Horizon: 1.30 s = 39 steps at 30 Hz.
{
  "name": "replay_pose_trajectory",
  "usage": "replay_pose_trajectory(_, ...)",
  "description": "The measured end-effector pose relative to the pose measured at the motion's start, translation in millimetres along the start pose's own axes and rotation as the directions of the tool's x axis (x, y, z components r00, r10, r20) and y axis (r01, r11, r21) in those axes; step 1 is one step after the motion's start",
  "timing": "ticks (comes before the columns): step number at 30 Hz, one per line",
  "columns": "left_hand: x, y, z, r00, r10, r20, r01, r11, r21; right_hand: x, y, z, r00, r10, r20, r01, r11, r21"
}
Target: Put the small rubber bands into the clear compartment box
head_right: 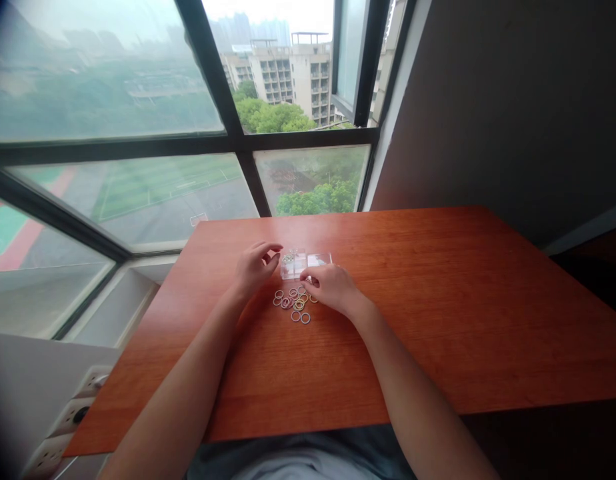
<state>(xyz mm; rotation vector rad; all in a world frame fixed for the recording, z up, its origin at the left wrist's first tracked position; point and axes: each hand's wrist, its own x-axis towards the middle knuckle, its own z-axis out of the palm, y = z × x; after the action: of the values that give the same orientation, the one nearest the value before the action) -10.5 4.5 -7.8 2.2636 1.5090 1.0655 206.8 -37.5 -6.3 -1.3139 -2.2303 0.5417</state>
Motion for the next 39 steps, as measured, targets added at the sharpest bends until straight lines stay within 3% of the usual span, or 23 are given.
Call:
replay_pose_trajectory(5, 0.2, -1.1, 1.5, 1.000, 0.006, 0.002, -0.006, 1.000, -0.007, -2.1, -0.7, 3.5, 0.985, 0.000, 0.174, 0.035, 0.980, -0.194)
replay_pose_trajectory(10, -0.1, -0.7, 2.2, 1.000, 0.005, 0.001, -0.005, 1.000, -0.016, -1.3, -7.5, 0.9, 0.977, 0.051, 0.207, 0.018, 0.948, -0.319)
replay_pose_trajectory(21, -0.1, 0.1, 2.5, 1.000, 0.008, 0.019, -0.008, 1.000, -0.018, 0.4, -15.1, 6.0, 0.972, 0.091, 0.216, 0.009, 0.907, -0.421)
replay_pose_trajectory(26, -0.3, 0.3, 1.0, 1.000, 0.016, 0.011, -0.016, 1.000, -0.023, 0.5, -12.8, 5.6, 0.989, 0.042, 0.139, 0.008, 0.939, -0.345)
replay_pose_trajectory(34, 0.0, 3.2, 0.3, 1.000, 0.023, 0.019, -0.023, 0.999, -0.033, -1.5, -14.4, 1.8, 0.984, -0.095, -0.150, 0.070, 0.985, -0.160)
replay_pose_trajectory(39, 0.3, 3.3, 0.4, 1.000, 0.019, 0.020, -0.018, 0.999, -0.032, -0.8, -13.8, 1.6, 0.979, -0.094, -0.181, 0.072, 0.989, -0.126)
